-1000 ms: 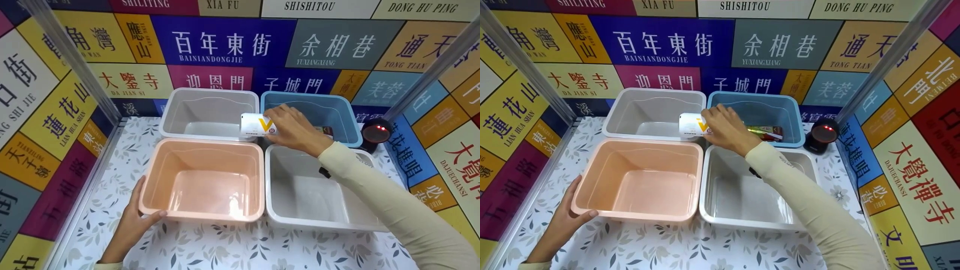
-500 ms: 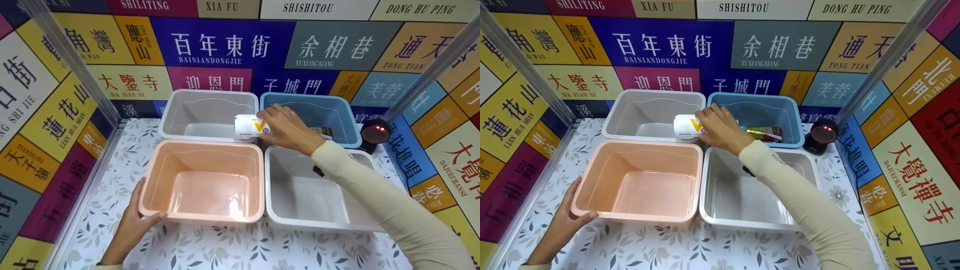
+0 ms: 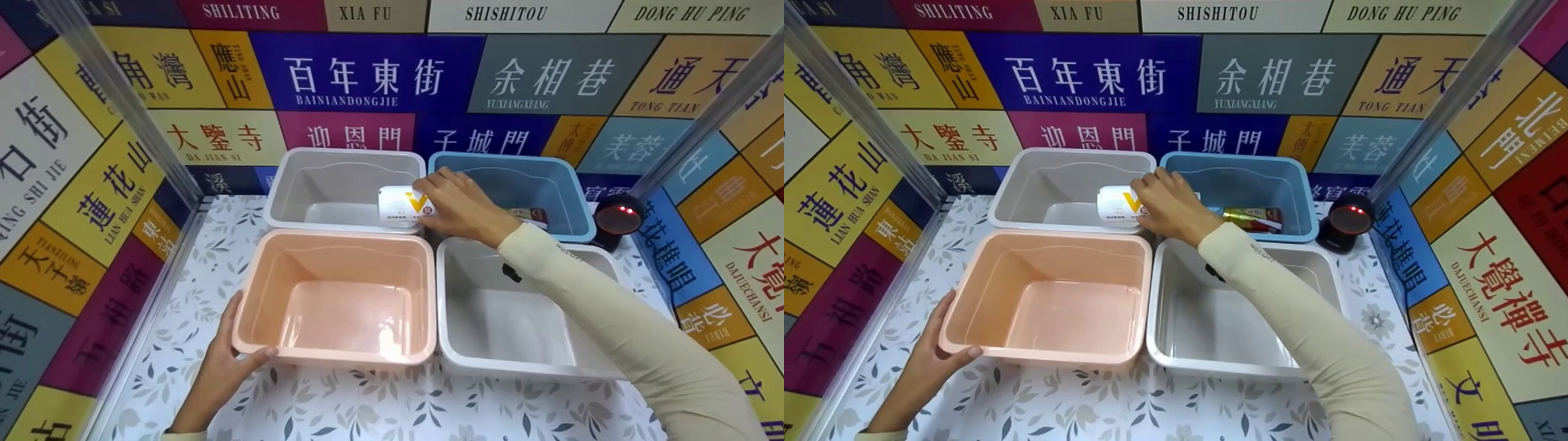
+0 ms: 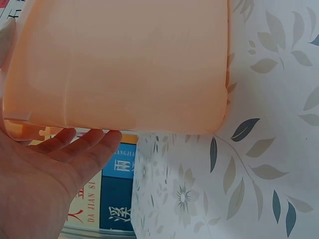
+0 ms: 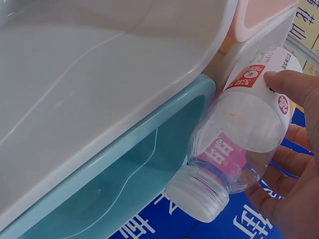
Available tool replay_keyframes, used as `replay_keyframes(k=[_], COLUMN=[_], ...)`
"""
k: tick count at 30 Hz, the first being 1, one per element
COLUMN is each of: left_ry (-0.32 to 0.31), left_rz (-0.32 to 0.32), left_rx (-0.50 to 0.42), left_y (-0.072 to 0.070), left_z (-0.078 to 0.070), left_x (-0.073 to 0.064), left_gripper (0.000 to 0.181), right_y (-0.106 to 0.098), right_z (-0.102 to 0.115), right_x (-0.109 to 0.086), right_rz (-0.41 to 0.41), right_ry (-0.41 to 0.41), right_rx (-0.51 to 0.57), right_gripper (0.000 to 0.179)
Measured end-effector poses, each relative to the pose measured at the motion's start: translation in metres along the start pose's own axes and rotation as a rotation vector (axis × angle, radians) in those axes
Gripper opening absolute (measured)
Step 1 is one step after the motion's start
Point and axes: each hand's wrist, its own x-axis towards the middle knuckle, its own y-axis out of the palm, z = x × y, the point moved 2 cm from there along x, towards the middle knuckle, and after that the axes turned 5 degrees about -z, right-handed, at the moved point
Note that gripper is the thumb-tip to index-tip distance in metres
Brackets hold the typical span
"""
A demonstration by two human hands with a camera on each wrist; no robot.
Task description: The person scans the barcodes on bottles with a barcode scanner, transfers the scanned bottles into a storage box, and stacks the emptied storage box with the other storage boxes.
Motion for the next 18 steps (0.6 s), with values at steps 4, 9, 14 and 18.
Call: replay_keyframes(k=[4, 9, 14, 18], left_ry=[0.008, 0.017, 0.022, 0.032], left_rz=[0.004, 0.009, 0.005, -0.003], left_rx=[-0.009, -0.018, -0.009, -0.004], left_y=[-0.001, -0.001, -0.001, -0.001], left_z=[0.001, 0.003, 0.003, 0.004], left_x=[0.000, 0.000, 0.000, 0.000], left_gripper=[0.118, 0.118, 0.118, 0.119], right_y=[0.004, 0.007, 0.008, 0.009], right_z=[0.001, 0.004, 0.007, 0.010], right_x=[0.005, 0.009, 0.014, 0.017], right_rz=[0.009, 0.039, 0.038, 0.024], right_ry=[-0.002, 0.005, -0.011, -0.049], right_rx=[0.001, 0.002, -0.002, -0.026], right_gripper=[0.064, 0.063, 0.062, 0.060])
